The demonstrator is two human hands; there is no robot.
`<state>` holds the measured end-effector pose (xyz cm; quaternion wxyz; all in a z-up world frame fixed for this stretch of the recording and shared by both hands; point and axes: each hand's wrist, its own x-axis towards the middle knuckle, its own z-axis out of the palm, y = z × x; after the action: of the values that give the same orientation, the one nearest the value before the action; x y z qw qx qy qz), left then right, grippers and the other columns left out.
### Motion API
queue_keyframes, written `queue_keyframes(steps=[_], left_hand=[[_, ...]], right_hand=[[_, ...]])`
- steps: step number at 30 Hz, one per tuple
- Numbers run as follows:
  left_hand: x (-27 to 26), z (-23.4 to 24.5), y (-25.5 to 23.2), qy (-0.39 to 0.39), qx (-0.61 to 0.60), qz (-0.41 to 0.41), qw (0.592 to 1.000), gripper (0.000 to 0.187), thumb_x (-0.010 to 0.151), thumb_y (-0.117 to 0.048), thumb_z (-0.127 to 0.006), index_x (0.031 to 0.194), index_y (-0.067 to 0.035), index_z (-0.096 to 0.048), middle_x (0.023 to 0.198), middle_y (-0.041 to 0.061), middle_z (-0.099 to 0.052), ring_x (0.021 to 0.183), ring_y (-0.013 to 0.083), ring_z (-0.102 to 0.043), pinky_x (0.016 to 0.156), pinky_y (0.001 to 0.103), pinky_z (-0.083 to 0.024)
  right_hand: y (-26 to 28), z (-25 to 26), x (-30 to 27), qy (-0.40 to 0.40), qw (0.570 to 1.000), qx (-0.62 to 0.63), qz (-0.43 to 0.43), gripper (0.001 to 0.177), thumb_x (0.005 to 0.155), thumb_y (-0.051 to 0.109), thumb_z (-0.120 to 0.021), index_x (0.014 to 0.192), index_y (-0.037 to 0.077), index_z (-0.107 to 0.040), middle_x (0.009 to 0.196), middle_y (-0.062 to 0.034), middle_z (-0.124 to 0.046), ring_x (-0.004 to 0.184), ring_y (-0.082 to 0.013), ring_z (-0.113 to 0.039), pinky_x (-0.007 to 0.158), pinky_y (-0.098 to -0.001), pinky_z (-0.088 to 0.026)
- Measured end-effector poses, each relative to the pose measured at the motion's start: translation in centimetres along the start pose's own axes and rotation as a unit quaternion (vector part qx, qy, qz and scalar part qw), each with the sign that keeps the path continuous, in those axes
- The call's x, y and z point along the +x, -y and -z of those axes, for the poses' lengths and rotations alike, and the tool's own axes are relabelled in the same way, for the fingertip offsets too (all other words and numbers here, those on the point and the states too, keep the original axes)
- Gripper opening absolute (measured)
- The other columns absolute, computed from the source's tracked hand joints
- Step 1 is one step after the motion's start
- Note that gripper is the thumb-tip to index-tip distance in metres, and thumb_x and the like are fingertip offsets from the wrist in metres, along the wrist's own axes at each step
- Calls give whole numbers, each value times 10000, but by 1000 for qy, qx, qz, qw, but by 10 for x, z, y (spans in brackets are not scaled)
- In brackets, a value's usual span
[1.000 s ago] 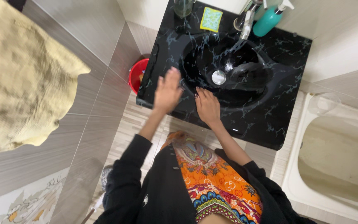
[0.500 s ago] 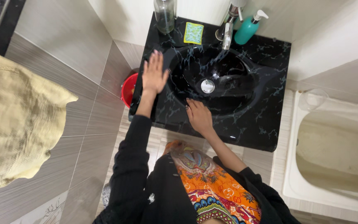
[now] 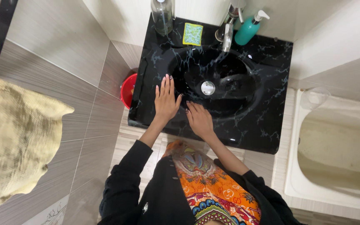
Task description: The person cleans a black marble bathroom sink. They first wipe the surface with their hands, then use a yellow sponge to scrub the basin and countertop while rinsing under running water from the faucet.
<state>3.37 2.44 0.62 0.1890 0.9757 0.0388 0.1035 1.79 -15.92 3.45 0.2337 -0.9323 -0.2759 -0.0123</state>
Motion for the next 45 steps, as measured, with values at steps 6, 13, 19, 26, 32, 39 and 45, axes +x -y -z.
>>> queue_keyframes(steps=[6, 13, 19, 26, 32, 39, 45], left_hand=[[66, -2, 28, 8, 10, -5, 1000, 843, 989, -427, -571, 1622, 1, -215, 1694, 194, -194, 1561, 319, -210, 1246, 533, -185], [148, -9, 77, 79, 67, 19, 994, 798, 1037, -486, -431, 1656, -77, -138, 1730, 93, -75, 1591, 252, -124, 1265, 506, -146], [137, -21, 71, 15, 64, 133, 989, 813, 1058, -486, -424, 1636, 0, -123, 1724, 169, -62, 1596, 294, -114, 1273, 486, -155], [51, -13, 40, -73, 47, 147, 985, 792, 1045, -395, -505, 1616, 54, -190, 1700, 234, -155, 1577, 352, -178, 1253, 508, -200], [-26, 7, 17, -25, 28, -5, 999, 707, 1027, -345, -525, 1604, -2, -304, 1689, 158, -270, 1564, 291, -257, 1245, 532, -216], [19, 18, 41, 26, 8, -122, 992, 743, 1005, -400, -546, 1596, -15, -315, 1678, 141, -285, 1554, 265, -272, 1240, 530, -234], [117, 5, 62, 71, 61, -60, 994, 788, 1004, -427, -519, 1638, -84, -202, 1715, 83, -174, 1566, 250, -193, 1248, 524, -191]], right_hand=[[1, 1, 1, -8, 1000, 3, 5, 376, 1014, 258, -550, 1313, 48, -639, 1291, -111, -680, 1194, -284, -624, 932, -433, -519], [3, 5, 1, -29, 999, 26, 8, 376, 1009, 260, -568, 1307, 45, -647, 1269, -115, -687, 1163, -281, -640, 901, -421, -528], [4, 7, 0, -44, 998, 29, 18, 372, 1003, 250, -577, 1303, 43, -651, 1262, -113, -692, 1143, -278, -652, 894, -415, -534], [2, 3, 0, -17, 999, 27, 2, 378, 998, 251, -575, 1305, 44, -651, 1271, -116, -690, 1136, -291, -643, 901, -427, -531], [1, 2, -1, -20, 999, 27, 6, 381, 1001, 255, -571, 1307, 44, -649, 1269, -120, -689, 1148, -291, -644, 912, -426, -532], [1, 3, 2, -20, 1000, 22, 3, 379, 997, 254, -576, 1307, 50, -654, 1268, -117, -693, 1136, -288, -646, 899, -428, -532], [4, 8, 2, -19, 999, 27, 2, 394, 980, 253, -586, 1308, 45, -653, 1270, -119, -686, 1131, -290, -645, 888, -427, -528]])
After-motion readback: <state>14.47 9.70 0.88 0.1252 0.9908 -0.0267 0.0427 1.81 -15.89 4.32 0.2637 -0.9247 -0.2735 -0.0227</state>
